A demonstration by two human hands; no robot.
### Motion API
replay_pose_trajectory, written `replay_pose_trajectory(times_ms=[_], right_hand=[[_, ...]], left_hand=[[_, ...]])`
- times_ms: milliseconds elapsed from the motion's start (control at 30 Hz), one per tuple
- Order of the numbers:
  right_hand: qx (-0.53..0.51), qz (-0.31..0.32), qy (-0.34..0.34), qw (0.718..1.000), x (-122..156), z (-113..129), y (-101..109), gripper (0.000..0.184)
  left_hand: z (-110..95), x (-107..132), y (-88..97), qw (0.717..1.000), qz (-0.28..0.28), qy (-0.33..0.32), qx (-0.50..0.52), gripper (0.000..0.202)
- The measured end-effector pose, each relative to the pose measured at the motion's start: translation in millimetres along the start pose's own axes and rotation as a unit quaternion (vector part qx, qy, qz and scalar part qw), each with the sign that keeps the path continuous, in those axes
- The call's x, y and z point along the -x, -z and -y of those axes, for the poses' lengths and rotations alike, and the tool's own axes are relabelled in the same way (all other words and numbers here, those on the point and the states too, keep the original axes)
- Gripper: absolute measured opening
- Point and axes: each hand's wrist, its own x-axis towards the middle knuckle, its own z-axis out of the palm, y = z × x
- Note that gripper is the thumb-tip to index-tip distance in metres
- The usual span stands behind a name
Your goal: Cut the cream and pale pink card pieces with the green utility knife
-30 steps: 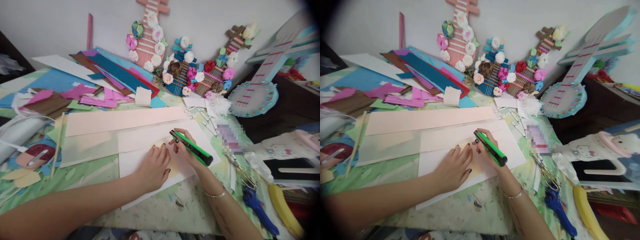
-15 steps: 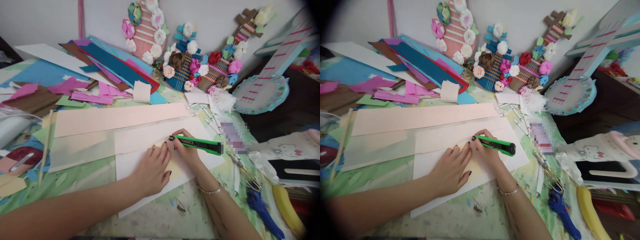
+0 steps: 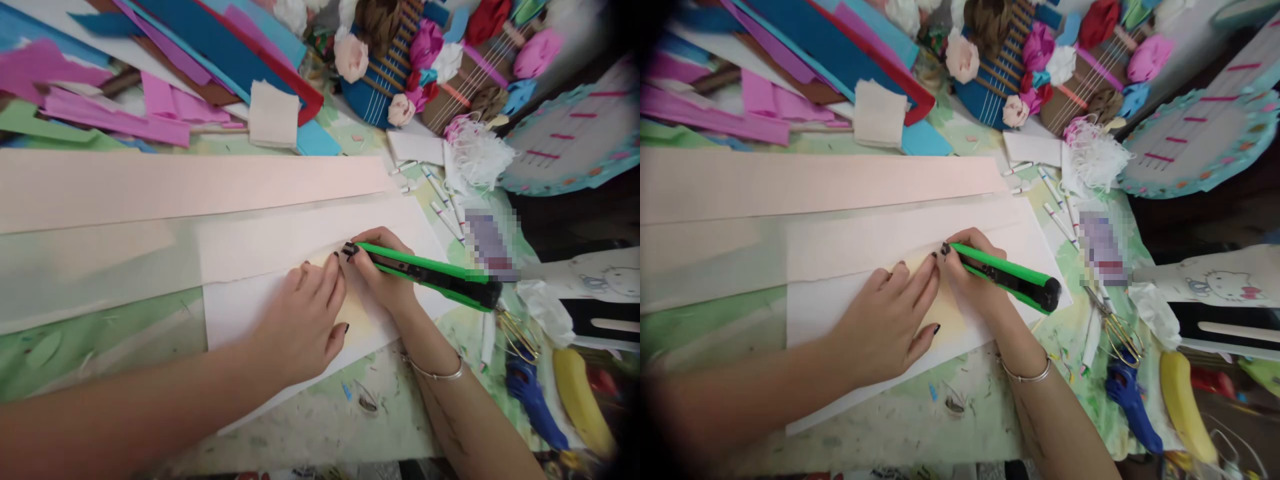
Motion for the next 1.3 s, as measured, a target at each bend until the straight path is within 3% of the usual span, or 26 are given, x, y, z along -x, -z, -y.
replay_pose_trajectory(times_ms=[1300], right_hand=[[0.052, 0.016, 0.021, 0.998, 1.3, 3.0, -0.1, 0.006]], left_hand=[[-0.8, 0.2, -1.6, 1.0, -0.013, 0.003, 0.008, 0.064]])
